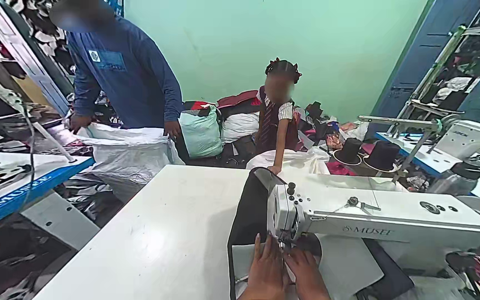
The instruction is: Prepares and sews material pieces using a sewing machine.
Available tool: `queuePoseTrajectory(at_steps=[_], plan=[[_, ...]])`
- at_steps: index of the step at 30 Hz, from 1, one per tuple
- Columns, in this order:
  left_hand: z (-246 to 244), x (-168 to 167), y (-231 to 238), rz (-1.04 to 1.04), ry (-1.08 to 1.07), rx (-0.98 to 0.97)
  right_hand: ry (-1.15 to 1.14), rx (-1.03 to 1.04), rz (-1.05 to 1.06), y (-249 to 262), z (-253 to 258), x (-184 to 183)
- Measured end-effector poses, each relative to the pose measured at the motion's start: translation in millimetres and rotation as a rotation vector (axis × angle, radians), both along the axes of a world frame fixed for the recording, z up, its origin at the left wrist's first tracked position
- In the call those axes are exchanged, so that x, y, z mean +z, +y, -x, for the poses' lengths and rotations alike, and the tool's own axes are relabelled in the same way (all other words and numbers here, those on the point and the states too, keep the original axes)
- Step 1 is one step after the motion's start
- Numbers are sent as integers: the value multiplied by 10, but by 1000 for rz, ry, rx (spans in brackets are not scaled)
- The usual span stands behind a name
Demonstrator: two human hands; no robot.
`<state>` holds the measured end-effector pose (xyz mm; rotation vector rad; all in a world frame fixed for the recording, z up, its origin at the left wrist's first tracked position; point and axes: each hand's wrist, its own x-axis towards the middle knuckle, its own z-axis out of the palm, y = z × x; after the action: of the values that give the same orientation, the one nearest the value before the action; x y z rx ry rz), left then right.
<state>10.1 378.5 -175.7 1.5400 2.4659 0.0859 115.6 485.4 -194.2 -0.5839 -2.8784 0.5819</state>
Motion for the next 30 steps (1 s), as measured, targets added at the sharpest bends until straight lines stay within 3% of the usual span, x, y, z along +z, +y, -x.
queuePoseTrajectory(at_steps=[19,25,30], plan=[[349,-205,-81,-213,147,-206,96,-21,-43,-8,7,-70],[495,-136,-49,-131,47,-241,52,-51,-57,-4,10,-90],[721,-199,4,-246,60,-288,175,-120,-176,-5,15,-141]])
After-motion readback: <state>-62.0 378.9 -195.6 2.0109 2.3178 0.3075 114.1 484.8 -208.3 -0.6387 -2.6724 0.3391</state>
